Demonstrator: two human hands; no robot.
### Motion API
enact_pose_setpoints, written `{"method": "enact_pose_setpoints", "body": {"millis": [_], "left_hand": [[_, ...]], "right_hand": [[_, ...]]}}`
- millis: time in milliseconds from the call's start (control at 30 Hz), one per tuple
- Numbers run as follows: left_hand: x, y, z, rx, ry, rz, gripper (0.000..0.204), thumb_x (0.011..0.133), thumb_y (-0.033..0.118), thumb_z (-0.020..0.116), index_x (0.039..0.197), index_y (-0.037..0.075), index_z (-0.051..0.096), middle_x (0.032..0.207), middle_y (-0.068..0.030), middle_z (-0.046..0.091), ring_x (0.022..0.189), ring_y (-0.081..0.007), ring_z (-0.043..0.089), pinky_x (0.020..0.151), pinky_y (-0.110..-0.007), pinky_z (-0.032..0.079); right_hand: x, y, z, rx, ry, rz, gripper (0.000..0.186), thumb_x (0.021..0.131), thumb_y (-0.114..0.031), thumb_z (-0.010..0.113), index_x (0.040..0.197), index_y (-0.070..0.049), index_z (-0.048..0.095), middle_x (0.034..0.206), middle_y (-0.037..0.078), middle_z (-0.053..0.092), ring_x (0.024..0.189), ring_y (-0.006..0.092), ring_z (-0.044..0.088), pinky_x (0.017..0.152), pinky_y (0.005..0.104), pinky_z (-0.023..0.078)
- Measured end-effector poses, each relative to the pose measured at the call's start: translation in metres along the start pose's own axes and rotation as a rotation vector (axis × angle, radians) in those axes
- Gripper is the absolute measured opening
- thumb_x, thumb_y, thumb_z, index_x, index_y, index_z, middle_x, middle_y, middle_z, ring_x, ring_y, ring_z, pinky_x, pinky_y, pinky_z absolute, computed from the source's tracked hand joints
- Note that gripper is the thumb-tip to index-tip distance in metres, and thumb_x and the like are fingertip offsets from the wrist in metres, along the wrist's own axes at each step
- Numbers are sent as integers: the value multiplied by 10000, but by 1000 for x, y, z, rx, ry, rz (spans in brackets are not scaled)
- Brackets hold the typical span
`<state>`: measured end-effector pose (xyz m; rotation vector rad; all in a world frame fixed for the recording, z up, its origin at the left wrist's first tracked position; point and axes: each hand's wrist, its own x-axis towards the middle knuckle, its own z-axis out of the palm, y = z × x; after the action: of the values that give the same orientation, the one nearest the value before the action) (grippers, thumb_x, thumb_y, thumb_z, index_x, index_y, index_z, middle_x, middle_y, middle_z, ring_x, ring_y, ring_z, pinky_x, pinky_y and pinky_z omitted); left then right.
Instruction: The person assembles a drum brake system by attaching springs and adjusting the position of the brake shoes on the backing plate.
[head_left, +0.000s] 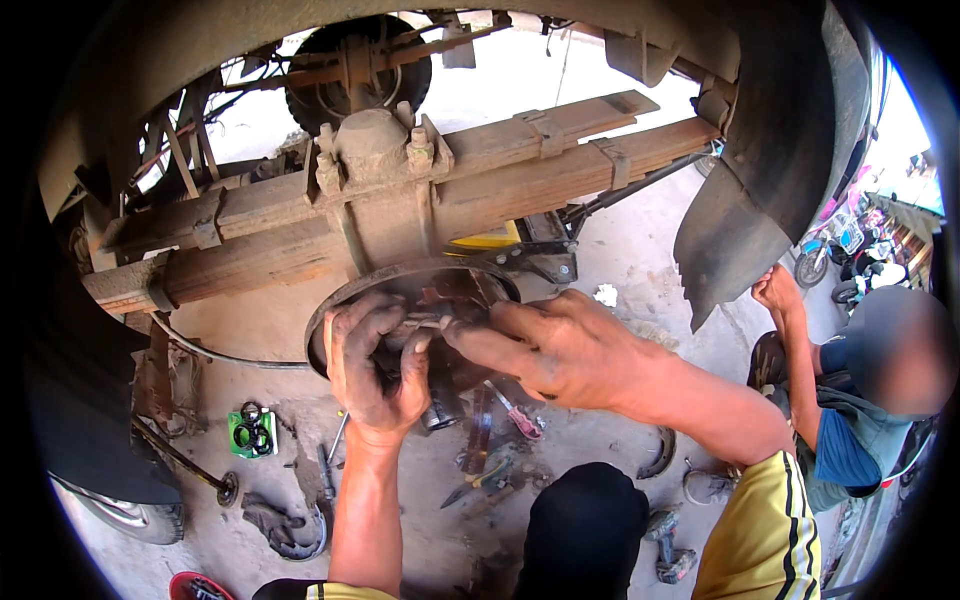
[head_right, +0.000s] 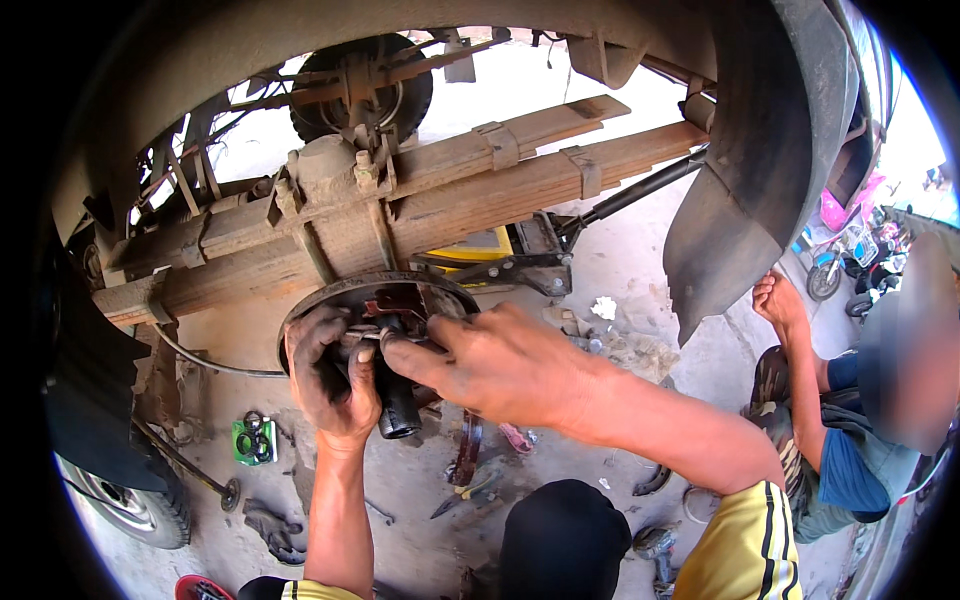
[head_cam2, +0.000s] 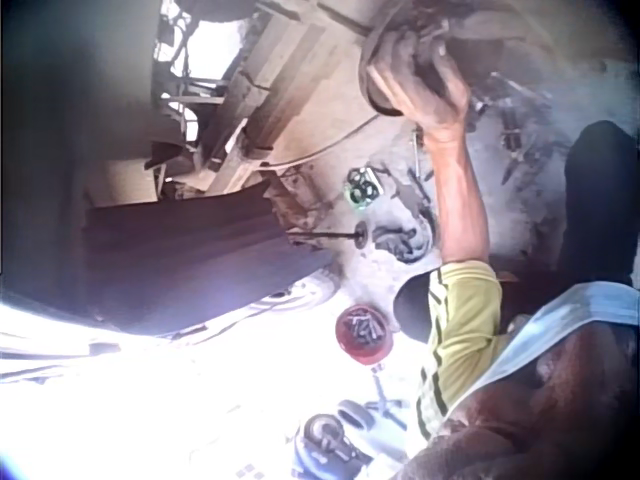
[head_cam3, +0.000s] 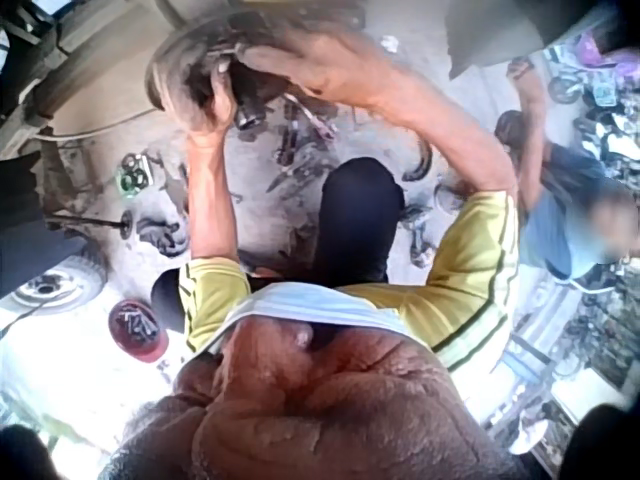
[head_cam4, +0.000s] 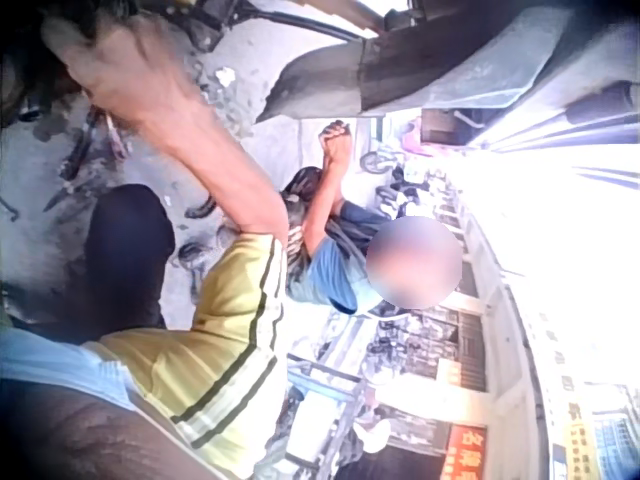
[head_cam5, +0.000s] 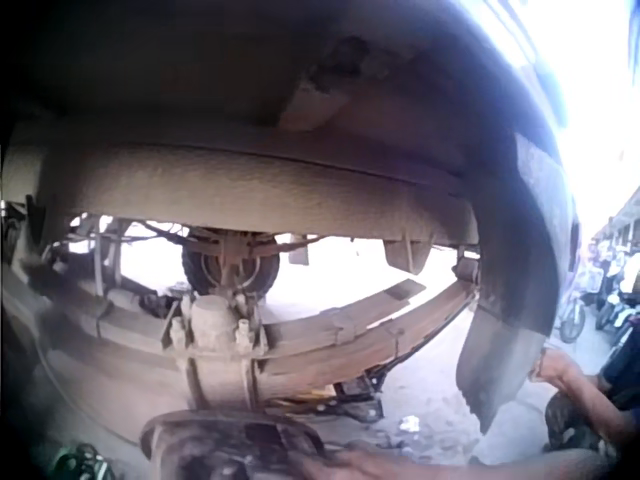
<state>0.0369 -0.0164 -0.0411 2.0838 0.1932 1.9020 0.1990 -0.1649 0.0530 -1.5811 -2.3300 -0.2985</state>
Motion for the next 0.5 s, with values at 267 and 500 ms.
{"method": "enact_pose_setpoints", "body": {"millis": [267,500], "left_hand": [[4,1,4,-54,15,12,317,848,69,782,1102,13,602,1035,-182,707,872,-329,653,807,-428,518],[2,-1,4,-108,38,-5,333,837,44,790,1102,27,591,1030,-175,712,872,-315,663,798,-412,524]], "right_hand": [[17,-11,-36,-296,-194,-114,425,892,-103,608,1316,-121,624,824,149,657,650,294,730,517,422,581],[31,-28,-45,-444,-200,-150,332,851,-137,639,1182,-110,647,708,109,633,566,235,709,457,372,540]]}}
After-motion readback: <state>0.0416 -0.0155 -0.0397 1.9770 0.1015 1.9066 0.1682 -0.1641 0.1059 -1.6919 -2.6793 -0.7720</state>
